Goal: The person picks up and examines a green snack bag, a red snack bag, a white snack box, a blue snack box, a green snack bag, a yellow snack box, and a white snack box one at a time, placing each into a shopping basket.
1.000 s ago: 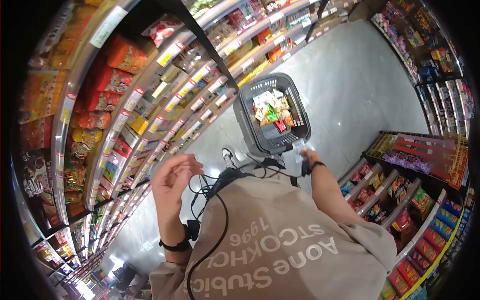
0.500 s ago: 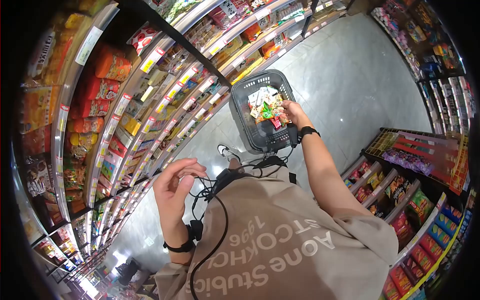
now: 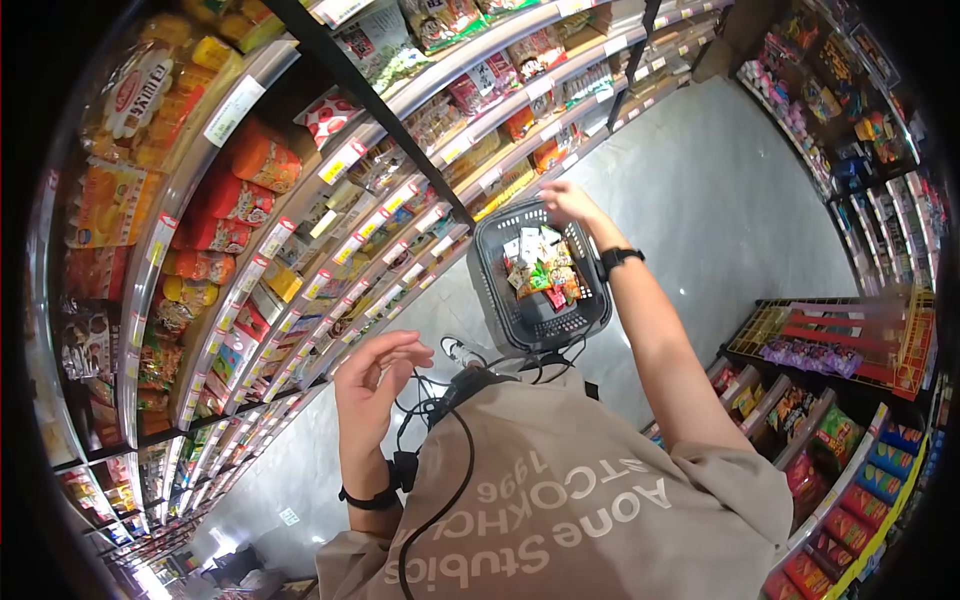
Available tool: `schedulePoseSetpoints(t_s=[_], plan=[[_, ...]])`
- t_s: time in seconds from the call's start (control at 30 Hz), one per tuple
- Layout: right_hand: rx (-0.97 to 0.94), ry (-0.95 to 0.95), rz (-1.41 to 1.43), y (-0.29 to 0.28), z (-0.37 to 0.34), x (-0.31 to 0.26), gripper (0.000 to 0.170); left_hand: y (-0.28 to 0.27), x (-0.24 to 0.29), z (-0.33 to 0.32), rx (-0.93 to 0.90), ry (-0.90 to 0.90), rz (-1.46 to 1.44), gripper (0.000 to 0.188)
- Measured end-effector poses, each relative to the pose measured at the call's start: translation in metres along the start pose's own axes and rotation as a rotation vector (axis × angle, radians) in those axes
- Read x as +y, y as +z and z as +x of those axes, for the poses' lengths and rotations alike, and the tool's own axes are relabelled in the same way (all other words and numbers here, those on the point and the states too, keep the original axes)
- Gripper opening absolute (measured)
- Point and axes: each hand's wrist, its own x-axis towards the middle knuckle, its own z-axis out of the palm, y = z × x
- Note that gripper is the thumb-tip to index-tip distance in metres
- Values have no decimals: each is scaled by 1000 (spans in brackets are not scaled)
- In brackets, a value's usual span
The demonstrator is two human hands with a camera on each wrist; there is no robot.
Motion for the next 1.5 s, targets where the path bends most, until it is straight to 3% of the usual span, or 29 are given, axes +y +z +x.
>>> schedulePoseSetpoints(t_s=[0.07, 0.1, 0.13, 0.17, 0.2, 0.27, 0.4, 0.53, 0.63, 0.73, 0.83, 0.97, 1.1, 1.13, 1.17, 1.27, 1.33, 1.4, 1.47, 1.5], plan=[[17, -215, -178, 27, 16, -78, 38, -6, 2, -1, 24, 16, -3, 29], [17, -266, -135, 43, 23, -113, 39, -11, 2, -3, 38, 28, 5, 29], [36, -433, -276, 57, 31, -149, 42, -16, 2, -6, 54, 40, 13, 29], [35, -446, -264, 69, 58, -169, 44, -22, 2, -8, 73, 53, 11, 29], [81, -582, -355, 83, 67, -198, 46, -28, 2, -12, 107, 51, -5, 29], [40, -586, -151, 114, 86, -242, 50, -39, 0, -21, 174, 44, -39, 29], [412, -760, -341, 153, 100, -308, 51, -62, -2, -40, 293, 25, 52, 29], [537, -739, -567, 172, 118, -335, 61, -74, -8, -62, 347, 105, 50, 32], [513, -452, -585, 179, 106, -357, 75, -75, -11, -67, 385, 130, 48, 29], [451, -424, -564, 175, 133, -353, 75, -82, -13, -69, 416, 104, 34, 27], [276, -497, -529, 164, 152, -353, 64, -89, -14, -65, 427, 83, 42, 27], [127, -266, -463, 150, 148, -368, 48, -95, -15, -54, 396, 92, 60, 27], [-9, -269, -74, 131, 86, -377, 45, -86, -9, -37, 363, 135, 8, 26], [37, -246, 42, 124, 72, -374, 49, -84, -5, -31, 347, 144, 13, 26], [-72, -275, 115, 111, 60, -369, 54, -81, -3, -29, 326, 158, 16, 26], [-223, -319, 495, 59, 41, -321, 45, -73, -10, -22, 297, 215, -45, 26], [-176, -272, 825, 34, -2, -297, 38, -69, -14, -18, 261, 180, -60, 26], [-323, -292, 1029, 7, -34, -267, 41, -64, -18, -13, 219, 154, -65, 25], [-256, -290, 1115, 10, -69, -249, 44, -58, -20, -7, 170, 139, -55, 24], [-257, -239, 1017, 14, -78, -235, 44, -55, -19, -2, 144, 155, -52, 24]])
